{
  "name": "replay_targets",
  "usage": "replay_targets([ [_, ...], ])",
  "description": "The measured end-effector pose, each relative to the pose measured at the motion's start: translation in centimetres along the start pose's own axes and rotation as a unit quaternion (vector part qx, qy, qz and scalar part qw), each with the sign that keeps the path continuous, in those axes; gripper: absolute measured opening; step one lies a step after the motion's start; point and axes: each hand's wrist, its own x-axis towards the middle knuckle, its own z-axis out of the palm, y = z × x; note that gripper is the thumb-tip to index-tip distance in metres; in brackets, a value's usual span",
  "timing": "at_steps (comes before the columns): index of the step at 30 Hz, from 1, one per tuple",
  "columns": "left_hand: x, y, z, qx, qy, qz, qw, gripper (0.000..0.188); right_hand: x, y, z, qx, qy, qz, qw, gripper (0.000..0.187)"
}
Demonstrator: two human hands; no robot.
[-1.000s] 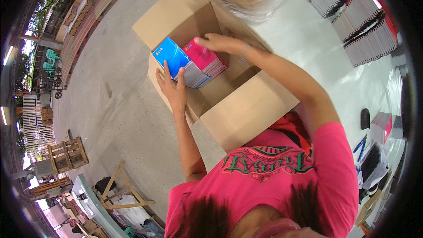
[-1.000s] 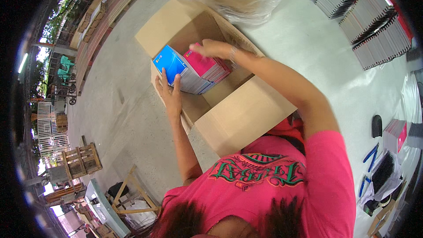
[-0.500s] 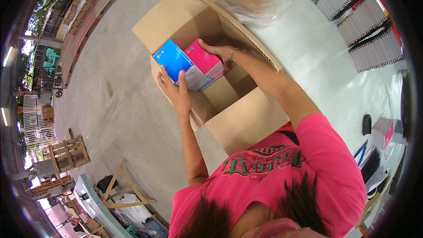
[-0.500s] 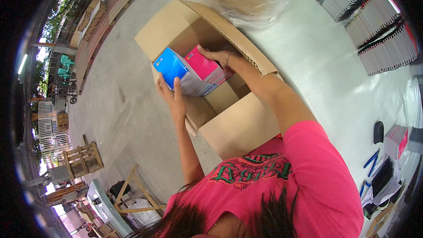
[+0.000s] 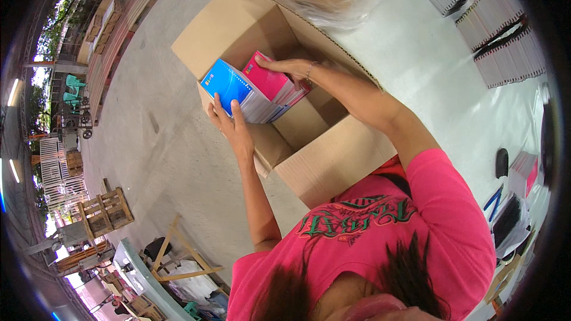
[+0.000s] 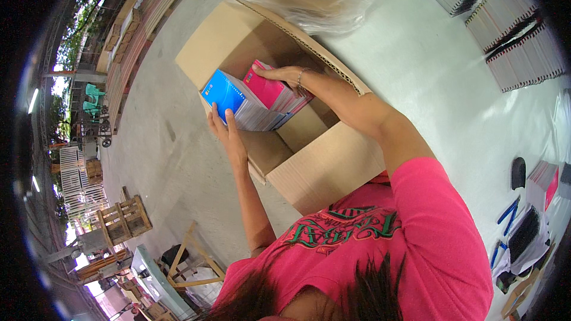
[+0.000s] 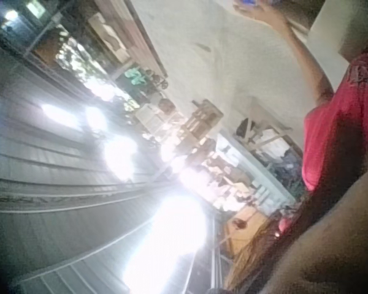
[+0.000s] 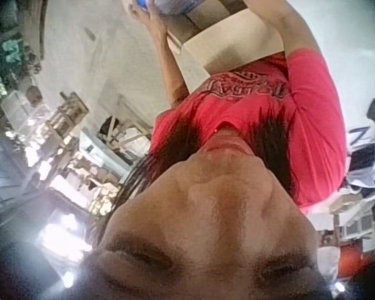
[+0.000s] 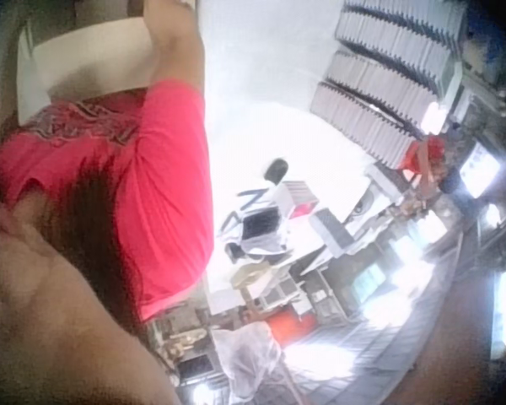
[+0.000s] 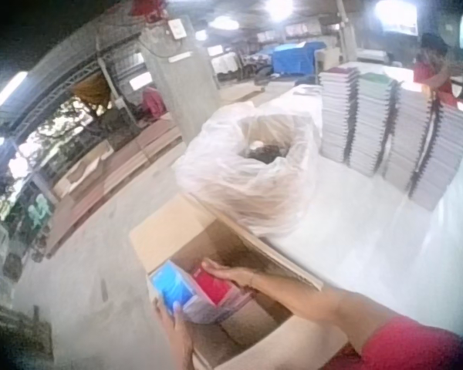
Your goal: The person uses blue pliers to trim the spiral binding of stacked notebooks on a white table. After trimming, the person stacks the notebooks and places them into a cardboard box.
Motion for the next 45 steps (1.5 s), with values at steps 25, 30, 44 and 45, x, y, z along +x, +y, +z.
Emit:
replay_targets([
  [25, 0.0, -1.0, -1.0, 0.024, 0.004, 0.003, 1.0, 0.07, 2.8, 3.7, -2.0, 0.077, 0.011, -0.007, 0.997, 0.12],
  [30, 0.1, 0.8, 0.1, 0.013, -0.013, -0.002, 1.0, 0.075, 3.9, 4.8, -3.6, 0.079, -0.003, -0.041, 0.996, 0.118],
  [44, 0.0, 0.4, 0.0, 0.008, -0.012, -0.024, 1.0, 0.077, 2.1, 3.6, -2.7, 0.135, 0.108, 0.033, 0.984, 0.12],
  [45, 0.0, 0.3, 0.1, 0.007, -0.014, -0.02, 1.0, 0.078, 2.6, 3.9, -3.0, 0.138, 0.107, 0.03, 0.984, 0.12],
])
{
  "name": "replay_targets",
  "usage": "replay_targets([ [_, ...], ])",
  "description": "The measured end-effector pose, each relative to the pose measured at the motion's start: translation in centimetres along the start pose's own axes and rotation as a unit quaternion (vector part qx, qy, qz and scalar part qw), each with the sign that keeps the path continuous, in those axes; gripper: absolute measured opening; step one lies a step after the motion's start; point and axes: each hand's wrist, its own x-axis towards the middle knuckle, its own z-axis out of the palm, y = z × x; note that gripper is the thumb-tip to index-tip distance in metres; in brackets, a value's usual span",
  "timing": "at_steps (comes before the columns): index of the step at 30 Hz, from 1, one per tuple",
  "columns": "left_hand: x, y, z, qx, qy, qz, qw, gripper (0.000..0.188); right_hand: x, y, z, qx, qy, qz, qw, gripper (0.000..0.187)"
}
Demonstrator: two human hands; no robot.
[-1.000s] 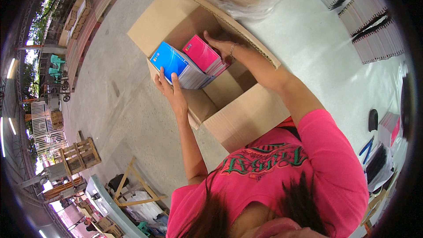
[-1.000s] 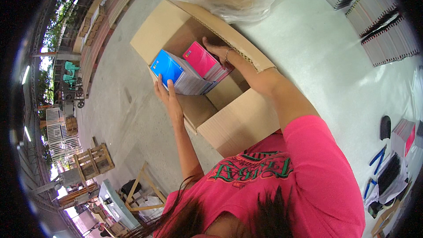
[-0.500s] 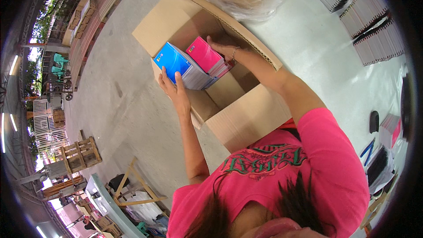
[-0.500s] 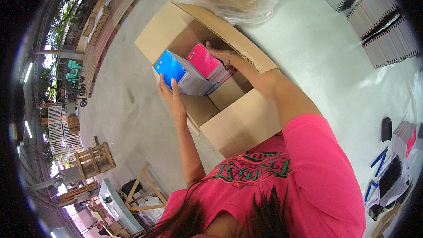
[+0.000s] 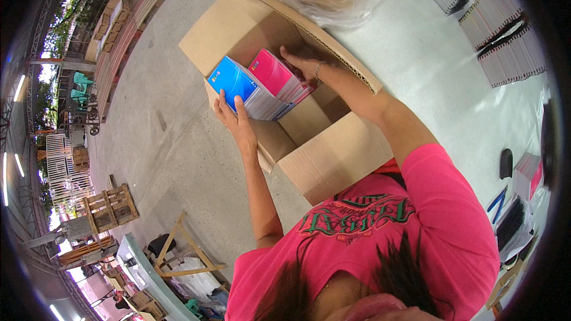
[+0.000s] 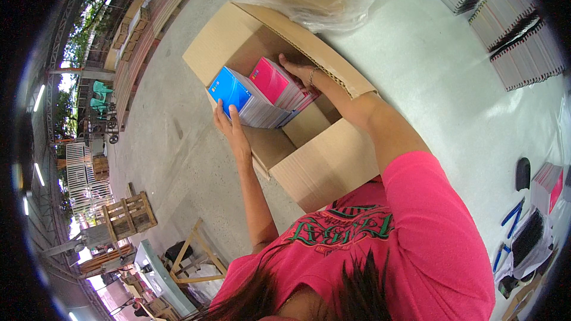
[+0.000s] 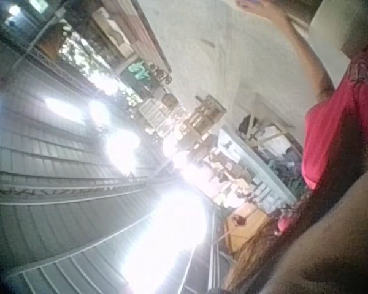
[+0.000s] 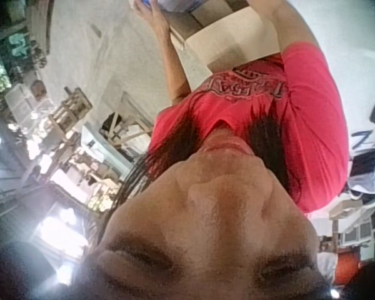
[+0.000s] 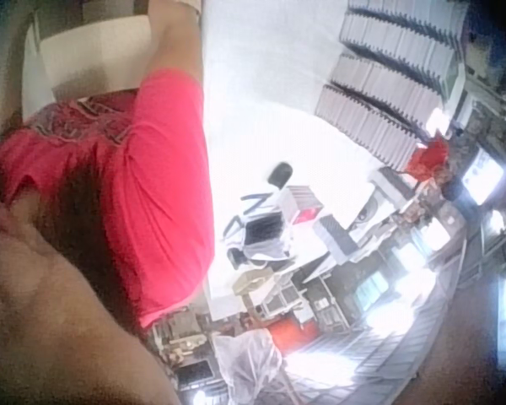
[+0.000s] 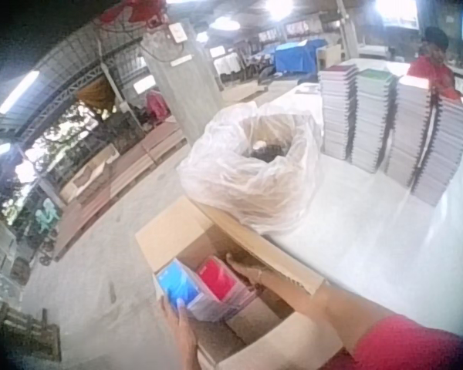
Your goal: The person uses blue pliers to trim the spiral binding of stacked notebooks on a white table. After trimming, the person stacks the notebooks and places them into a cardboard box.
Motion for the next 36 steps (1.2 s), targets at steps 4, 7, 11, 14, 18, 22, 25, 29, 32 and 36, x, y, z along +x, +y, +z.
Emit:
replay_targets([
  [4, 0.0, 0.1, 0.2, -0.002, -0.007, 0.007, 1.0, 0.078, 0.7, 0.4, -1.3, 0.012, -0.035, 0.008, 0.999, 0.116],
  [7, -0.1, -0.6, -0.5, 0.005, 0.007, -0.003, 1.0, 0.078, -2.2, -0.8, 0.3, -0.027, -0.072, -0.03, 0.997, 0.104],
  [11, -0.2, 0.1, -0.2, -0.007, 0.007, -0.011, 1.0, 0.077, -4.4, -2.0, 0.0, 0.0, -0.103, -0.003, 0.995, 0.104],
  [14, -0.1, -0.3, -0.1, -0.02, 0.008, 0.018, 1.0, 0.076, -3.9, -1.5, -0.7, -0.022, -0.164, 0.026, 0.986, 0.097],
  [18, 0.1, -1.0, -0.9, 0.001, 0.031, 0.01, 0.999, 0.072, -3.8, -1.7, 1.6, -0.018, -0.195, -0.027, 0.98, 0.102],
  [22, 0.3, -1.6, 0.2, -0.018, 0.028, 0.031, 0.999, 0.071, -1.2, -0.3, -1.1, 0.012, -0.266, -0.152, 0.952, 0.094],
  [25, 0.2, -2.4, -0.7, -0.014, 0.047, 0.033, 0.998, 0.07, -3.0, -2.8, 1.4, -0.019, -0.187, -0.175, 0.966, 0.085],
  [29, 0.7, -1.4, 1.4, -0.022, 0.024, 0.056, 0.998, 0.068, -3.0, -1.2, -4.0, -0.126, -0.138, -0.307, 0.933, 0.065],
  [32, 0.9, -2.2, 0.3, -0.02, 0.045, 0.068, 0.996, 0.068, -8.7, -4.2, 0.1, 0.049, -0.102, -0.172, 0.979, 0.07],
  [36, 0.8, -1.8, 0.5, -0.015, 0.026, 0.103, 0.994, 0.065, -17.7, -4.6, 0.3, 0.263, -0.151, -0.265, 0.915, 0.056],
])
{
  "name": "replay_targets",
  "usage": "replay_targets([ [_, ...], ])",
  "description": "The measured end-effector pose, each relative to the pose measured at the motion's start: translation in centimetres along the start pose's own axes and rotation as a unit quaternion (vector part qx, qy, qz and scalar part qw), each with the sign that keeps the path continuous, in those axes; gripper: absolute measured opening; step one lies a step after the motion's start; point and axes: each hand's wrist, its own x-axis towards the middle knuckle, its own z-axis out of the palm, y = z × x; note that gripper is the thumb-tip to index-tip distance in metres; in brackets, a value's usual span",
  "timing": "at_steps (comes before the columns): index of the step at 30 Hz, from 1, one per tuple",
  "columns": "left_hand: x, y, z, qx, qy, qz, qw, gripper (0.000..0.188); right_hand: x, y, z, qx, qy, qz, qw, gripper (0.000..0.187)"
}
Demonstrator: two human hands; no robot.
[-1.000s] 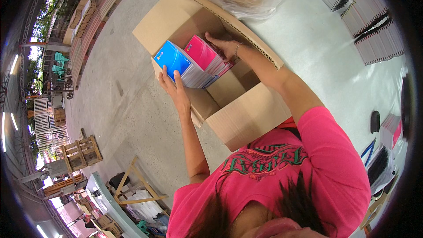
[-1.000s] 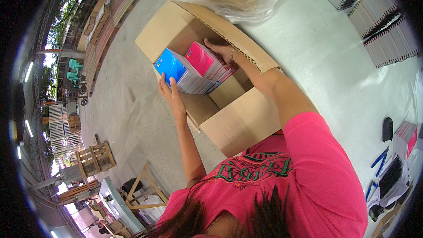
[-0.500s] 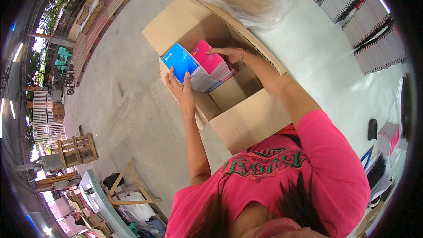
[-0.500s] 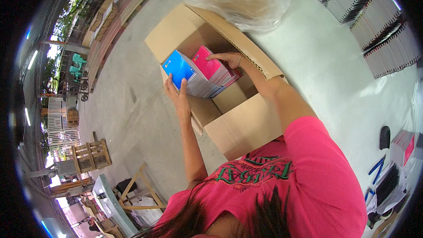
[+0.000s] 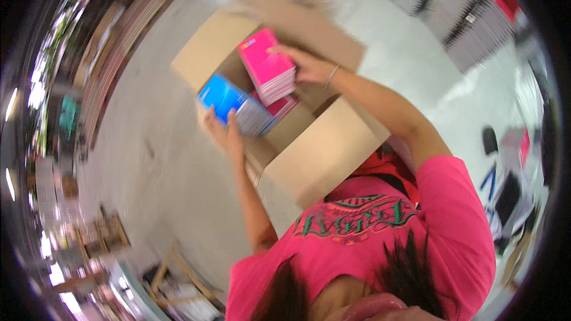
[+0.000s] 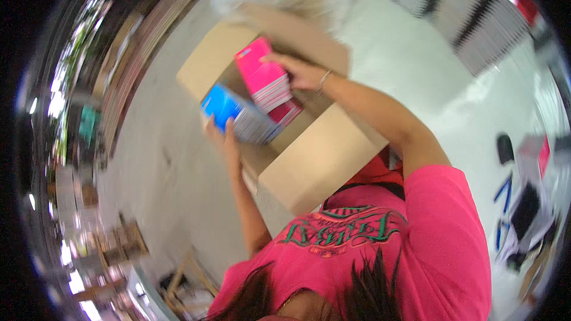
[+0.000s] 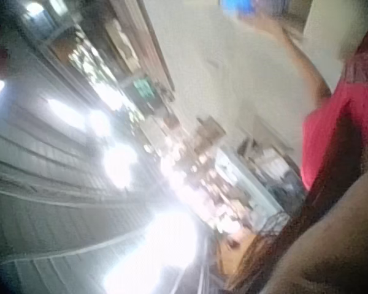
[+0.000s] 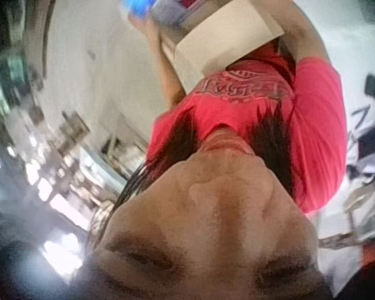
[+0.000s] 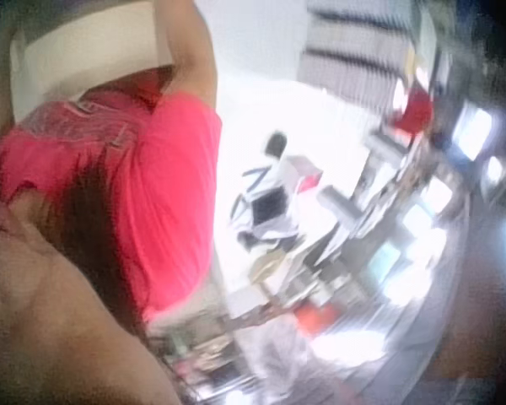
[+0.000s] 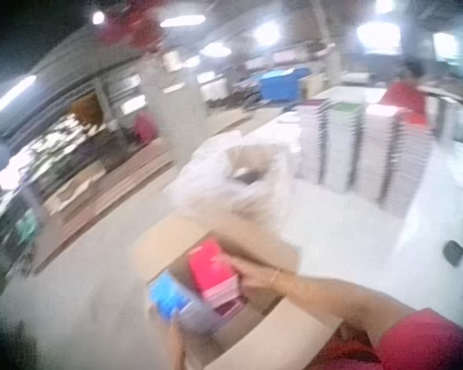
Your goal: The person uses blue pliers to trim the spiral binding of stacked notebooks on a white table. After trimming, the person stacks the notebooks and places them into a cardboard box.
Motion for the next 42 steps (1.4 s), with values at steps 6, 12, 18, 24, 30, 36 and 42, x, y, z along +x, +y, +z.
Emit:
replay_targets([
  [6, 0.0, -2.1, -2.1, -0.017, -0.013, 0.027, 0.999, 0.063, -14.5, -4.7, 9.9, 0.114, -0.011, -0.084, 0.99, 0.054],
  [12, 1.0, -1.8, -2.4, 0.059, -0.036, 0.034, 0.997, 0.067, -34.3, -8.5, 9.4, -0.138, 0.237, -0.483, 0.831, 0.05],
  [18, 2.1, -3.4, -2.6, 0.1, -0.058, 0.038, 0.993, 0.073, -59.7, -13.3, 6.1, -0.215, 0.499, -0.533, 0.649, 0.044],
  [24, 0.9, -1.3, -2.4, 0.039, -0.058, 0.008, 0.998, 0.079, -75.0, -15.3, 0.0, -0.11, 0.616, -0.472, 0.622, 0.059],
  [30, 0.9, -0.2, -2.7, 0.06, -0.051, -0.015, 0.997, 0.082, -78.4, -14.8, -2.3, -0.039, 0.636, -0.476, 0.606, 0.062],
  [36, 1.2, -1.0, -2.2, -0.007, 0.005, -0.073, 0.997, 0.088, -79.4, -15.0, -4.8, -0.071, 0.63, -0.41, 0.656, 0.069],
  [42, 0.6, 0.1, -2.4, -0.008, -0.016, -0.097, 0.995, 0.088, -79.7, -14.8, -4.7, -0.247, 0.715, -0.282, 0.59, 0.076],
])
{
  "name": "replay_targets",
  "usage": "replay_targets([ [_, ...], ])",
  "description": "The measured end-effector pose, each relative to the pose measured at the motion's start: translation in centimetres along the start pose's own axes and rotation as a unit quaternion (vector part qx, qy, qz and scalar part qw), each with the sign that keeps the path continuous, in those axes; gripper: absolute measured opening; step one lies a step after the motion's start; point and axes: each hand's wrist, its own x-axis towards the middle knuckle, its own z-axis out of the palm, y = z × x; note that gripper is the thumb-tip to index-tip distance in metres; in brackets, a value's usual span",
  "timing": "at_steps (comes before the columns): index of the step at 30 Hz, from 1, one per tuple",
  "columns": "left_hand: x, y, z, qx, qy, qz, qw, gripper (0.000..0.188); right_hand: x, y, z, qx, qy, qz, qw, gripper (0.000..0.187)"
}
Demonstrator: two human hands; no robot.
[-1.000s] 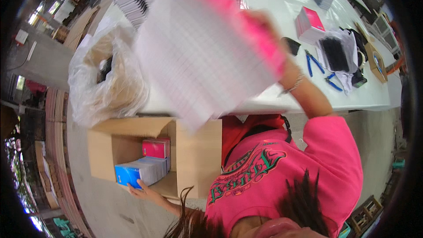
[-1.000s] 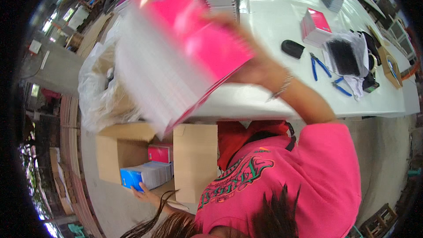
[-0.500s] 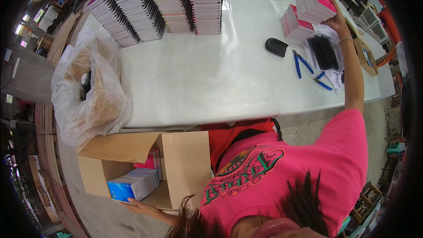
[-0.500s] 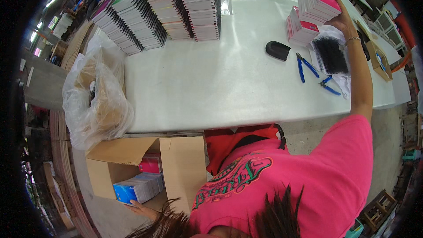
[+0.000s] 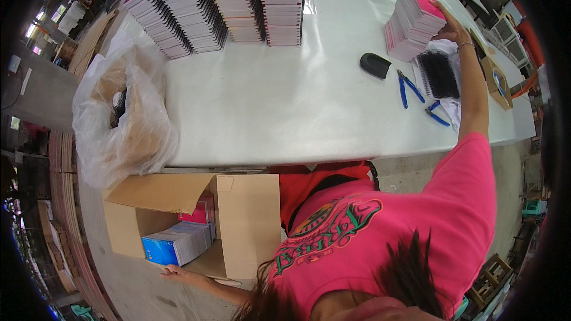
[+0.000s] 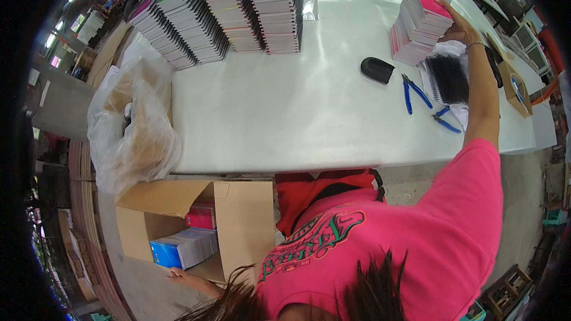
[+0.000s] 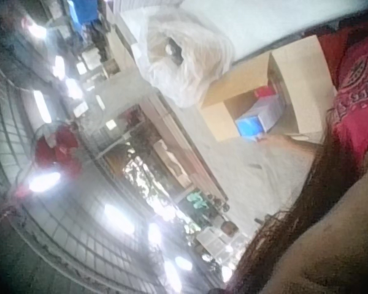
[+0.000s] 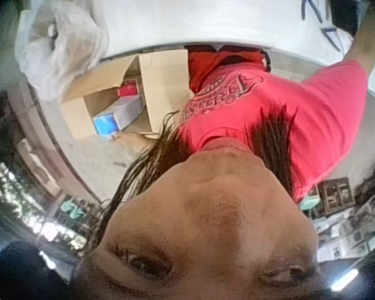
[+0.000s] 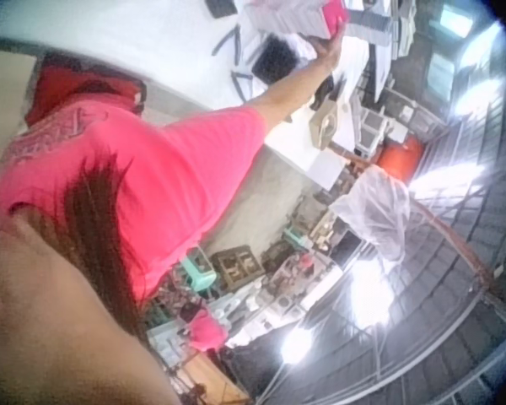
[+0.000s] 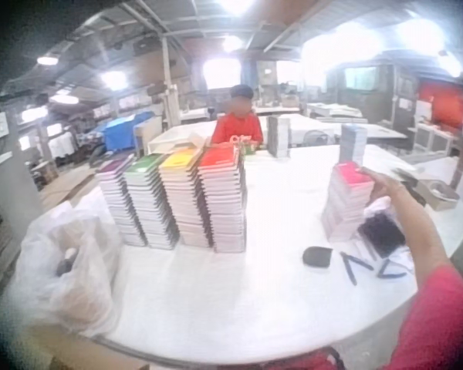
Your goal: The person uses blue pliers to trim the spiral binding of stacked notebooks on a white table. After trimming, the person stacks the notebooks and places them into a cardboard box.
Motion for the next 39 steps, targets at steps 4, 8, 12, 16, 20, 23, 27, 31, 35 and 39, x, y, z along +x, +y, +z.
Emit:
replay_targets([
  [4, -0.9, 0.5, -0.3, -0.023, 0.018, -0.003, 1.0, 0.088, 1.4, -1.5, 1.0, 0.028, -0.006, 0.062, 0.998, 0.085],
  [8, -0.2, 0.0, 0.3, 0.007, -0.005, -0.003, 1.0, 0.085, 2.1, -0.9, -2.2, -0.128, -0.022, 0.005, 0.992, 0.088],
  [12, 0.4, -4.5, -0.4, -0.108, 0.004, 0.039, 0.993, 0.082, 4.8, -5.0, -0.4, -0.448, 0.178, -0.037, 0.875, 0.087],
  [16, -1.3, -3.3, -0.9, -0.024, 0.038, 0.05, 0.998, 0.083, -5.1, -9.2, 20.6, -0.375, 0.006, -0.294, 0.879, 0.077],
  [20, -1.0, 0.4, 1.1, -0.004, 0.04, 0.09, 0.995, 0.083, -22.4, -9.3, 41.1, -0.11, -0.717, -0.29, 0.624, 0.062],
  [23, -1.3, 0.0, 1.4, 0.039, -0.019, 0.09, 0.995, 0.09, -32.0, -3.6, 54.4, -0.066, -0.824, -0.302, 0.475, 0.047],
  [27, -1.0, 0.1, 0.8, 0.064, -0.01, 0.11, 0.992, 0.098, -36.2, 6.8, 75.8, -0.238, -0.729, -0.334, 0.548, 0.036],
  [31, -1.1, 0.7, 2.9, 0.008, -0.035, 0.102, 0.994, 0.105, -30.1, 16.3, 88.6, -0.453, -0.601, -0.343, 0.562, 0.048],
  [35, -1.3, 0.4, 3.2, -0.012, -0.008, 0.082, 0.997, 0.107, -29.0, 21.2, 93.8, -0.487, -0.602, -0.233, 0.589, 0.066],
  [39, -1.6, 0.2, 1.8, -0.006, 0.005, 0.035, 0.999, 0.104, -33.6, 23.8, 90.9, -0.462, -0.634, -0.211, 0.583, 0.067],
])
